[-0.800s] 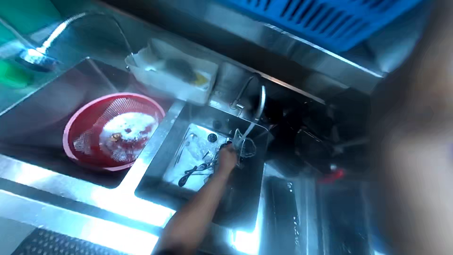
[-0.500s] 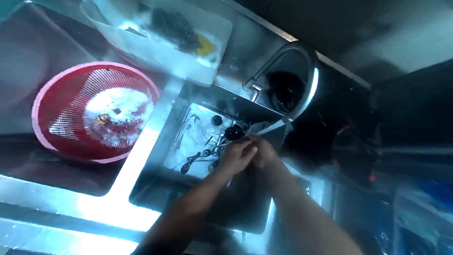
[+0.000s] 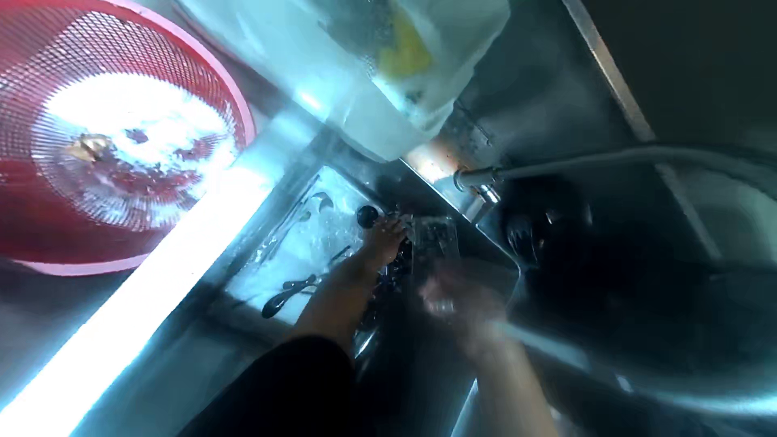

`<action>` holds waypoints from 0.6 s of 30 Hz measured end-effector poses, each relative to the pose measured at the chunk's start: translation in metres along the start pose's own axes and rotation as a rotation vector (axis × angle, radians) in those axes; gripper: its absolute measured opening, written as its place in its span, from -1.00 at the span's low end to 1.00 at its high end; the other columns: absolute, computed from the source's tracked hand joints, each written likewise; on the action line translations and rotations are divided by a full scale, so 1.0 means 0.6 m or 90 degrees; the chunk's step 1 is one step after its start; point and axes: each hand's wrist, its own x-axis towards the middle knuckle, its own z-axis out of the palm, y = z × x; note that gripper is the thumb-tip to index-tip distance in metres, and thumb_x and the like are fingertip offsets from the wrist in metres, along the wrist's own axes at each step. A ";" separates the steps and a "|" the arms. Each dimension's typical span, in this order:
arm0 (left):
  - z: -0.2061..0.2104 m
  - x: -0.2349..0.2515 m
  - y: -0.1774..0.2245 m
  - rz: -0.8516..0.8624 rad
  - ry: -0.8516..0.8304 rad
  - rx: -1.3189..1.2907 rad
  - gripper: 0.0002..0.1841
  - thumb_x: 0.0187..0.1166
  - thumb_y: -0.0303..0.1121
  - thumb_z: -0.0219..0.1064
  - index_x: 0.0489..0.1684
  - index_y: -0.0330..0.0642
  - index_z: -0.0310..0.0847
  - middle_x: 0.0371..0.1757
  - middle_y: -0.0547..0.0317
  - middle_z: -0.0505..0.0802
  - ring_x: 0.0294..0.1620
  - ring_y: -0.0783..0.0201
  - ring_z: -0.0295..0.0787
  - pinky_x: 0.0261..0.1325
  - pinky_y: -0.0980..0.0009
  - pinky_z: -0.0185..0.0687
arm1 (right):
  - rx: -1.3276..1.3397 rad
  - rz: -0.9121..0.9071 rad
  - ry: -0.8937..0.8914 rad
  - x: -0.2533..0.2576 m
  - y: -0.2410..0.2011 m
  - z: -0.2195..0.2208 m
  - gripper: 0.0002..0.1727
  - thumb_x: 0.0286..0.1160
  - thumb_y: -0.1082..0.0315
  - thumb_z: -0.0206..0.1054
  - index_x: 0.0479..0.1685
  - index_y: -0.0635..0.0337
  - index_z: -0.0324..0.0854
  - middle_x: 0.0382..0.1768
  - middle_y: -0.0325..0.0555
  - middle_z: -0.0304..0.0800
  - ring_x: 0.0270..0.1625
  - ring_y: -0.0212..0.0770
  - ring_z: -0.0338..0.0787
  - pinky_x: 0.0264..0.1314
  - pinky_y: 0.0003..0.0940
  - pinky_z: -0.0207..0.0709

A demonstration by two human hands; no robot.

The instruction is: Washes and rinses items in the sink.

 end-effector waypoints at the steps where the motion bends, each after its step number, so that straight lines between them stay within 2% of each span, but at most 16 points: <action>1: 0.001 0.009 0.000 -0.010 -0.007 0.001 -0.25 0.55 -0.35 0.42 0.83 0.01 0.27 0.87 0.03 0.28 0.90 -0.10 0.03 0.89 -0.26 -0.28 | 0.002 0.012 0.001 -0.002 0.001 0.006 -0.70 0.76 0.46 0.11 0.34 0.36 0.52 -0.05 0.13 0.88 -0.14 -0.07 0.93 -0.27 -0.33 0.80; 3: 0.007 0.017 0.004 -0.035 -0.039 0.019 -0.12 0.39 -0.27 0.52 0.85 -0.03 0.22 0.86 -0.02 0.29 0.81 -0.19 0.18 0.78 -0.31 -0.02 | 0.023 0.032 0.022 -0.009 0.019 0.006 -0.70 0.76 0.48 0.11 0.35 0.37 0.51 0.06 0.19 0.87 -0.08 -0.02 0.94 -0.31 -0.34 0.79; 4: 0.008 0.014 0.006 -0.051 -0.057 0.025 -0.09 0.34 -0.21 0.56 0.83 -0.06 0.23 0.85 -0.01 0.30 0.79 -0.22 0.22 0.75 -0.33 0.04 | 0.035 0.035 0.024 -0.015 0.035 0.002 -0.70 0.77 0.49 0.08 0.33 0.39 0.51 0.07 0.21 0.87 -0.08 -0.02 0.94 -0.31 -0.34 0.79; 6: -0.003 -0.004 0.000 -0.080 -0.094 0.041 -0.17 0.30 -0.10 0.59 0.69 -0.14 0.44 0.89 0.05 0.24 0.78 -0.29 0.19 0.69 -0.48 -0.04 | 0.046 0.039 0.035 -0.028 0.062 -0.005 -0.70 0.78 0.47 0.04 0.26 0.43 0.58 0.04 0.20 0.88 -0.07 -0.04 0.93 -0.22 -0.31 0.78; 7: -0.003 -0.015 -0.012 -0.085 -0.101 0.049 -0.25 0.35 -0.04 0.57 0.58 -0.16 0.56 0.91 0.08 0.18 0.83 -0.30 0.07 0.73 -0.55 -0.25 | 0.045 0.040 0.036 -0.034 0.072 -0.007 -0.69 0.78 0.47 0.04 0.23 0.44 0.61 0.03 0.20 0.88 -0.06 -0.03 0.92 -0.18 -0.28 0.79; 8: 0.003 -0.030 -0.026 -0.084 -0.081 0.052 -0.28 0.34 0.01 0.56 0.52 -0.13 0.63 0.91 0.11 0.21 0.87 -0.25 0.00 0.77 -0.54 -0.44 | 0.044 0.041 0.031 -0.040 0.081 -0.009 -0.70 0.78 0.47 0.03 0.23 0.42 0.60 0.04 0.19 0.88 -0.05 -0.02 0.92 -0.16 -0.27 0.80; 9: 0.007 -0.046 -0.038 -0.085 -0.064 0.067 -0.23 0.30 0.06 0.56 0.56 -0.11 0.60 0.88 0.10 0.27 0.89 -0.20 -0.02 0.80 -0.49 -0.55 | 0.046 0.042 0.028 -0.047 0.088 -0.011 -0.71 0.78 0.47 0.02 0.23 0.41 0.58 0.05 0.19 0.88 -0.03 -0.01 0.92 -0.15 -0.25 0.80; 11: 0.010 -0.078 -0.052 -0.104 -0.062 0.103 -0.14 0.25 0.14 0.54 0.64 -0.07 0.51 0.84 0.05 0.33 0.90 -0.18 -0.04 0.80 -0.47 -0.55 | 0.048 0.047 0.034 -0.062 0.098 -0.011 -0.73 0.77 0.48 0.02 0.22 0.38 0.56 0.05 0.17 0.87 -0.05 -0.03 0.91 -0.17 -0.26 0.78; 14: 0.008 -0.115 -0.053 -0.175 -0.095 0.141 -0.25 0.36 0.14 0.46 0.46 -0.21 0.64 0.81 -0.21 0.32 0.87 -0.36 -0.10 0.76 -0.54 -0.52 | 0.055 0.052 0.048 -0.077 0.112 -0.006 -0.73 0.75 0.50 0.02 0.23 0.36 0.55 0.05 0.17 0.87 -0.06 -0.04 0.91 -0.22 -0.29 0.76; 15: 0.007 -0.123 -0.052 -0.210 -0.089 0.129 -0.26 0.36 0.13 0.46 0.40 -0.29 0.66 0.75 -0.30 0.38 0.83 -0.40 -0.02 0.77 -0.52 -0.44 | 0.056 0.053 0.054 -0.081 0.116 -0.003 -0.74 0.75 0.51 0.02 0.23 0.36 0.54 0.05 0.16 0.87 -0.07 -0.05 0.91 -0.22 -0.29 0.75; 16: 0.005 -0.129 -0.054 -0.252 -0.068 0.102 -0.27 0.35 0.11 0.47 0.36 -0.34 0.67 0.68 -0.32 0.45 0.78 -0.38 0.11 0.76 -0.47 -0.24 | 0.057 0.053 0.055 -0.084 0.120 0.000 -0.74 0.75 0.50 0.03 0.23 0.35 0.54 0.04 0.16 0.88 -0.08 -0.05 0.91 -0.22 -0.29 0.75; 17: 0.003 -0.132 -0.063 -0.295 -0.030 0.057 -0.26 0.32 0.03 0.51 0.40 -0.37 0.61 0.62 -0.31 0.52 0.70 -0.34 0.27 0.69 -0.38 0.08 | 0.057 0.052 0.054 -0.086 0.124 0.003 -0.74 0.76 0.50 0.03 0.23 0.36 0.55 0.04 0.16 0.88 -0.08 -0.05 0.91 -0.22 -0.29 0.76; 18: -0.002 -0.131 -0.074 -0.334 0.004 -0.010 -0.22 0.33 -0.08 0.53 0.55 -0.33 0.46 0.57 -0.30 0.56 0.63 -0.31 0.40 0.56 -0.29 0.38 | 0.058 0.052 0.052 -0.086 0.127 0.007 -0.74 0.76 0.48 0.04 0.23 0.36 0.55 0.04 0.16 0.88 -0.08 -0.05 0.92 -0.22 -0.29 0.76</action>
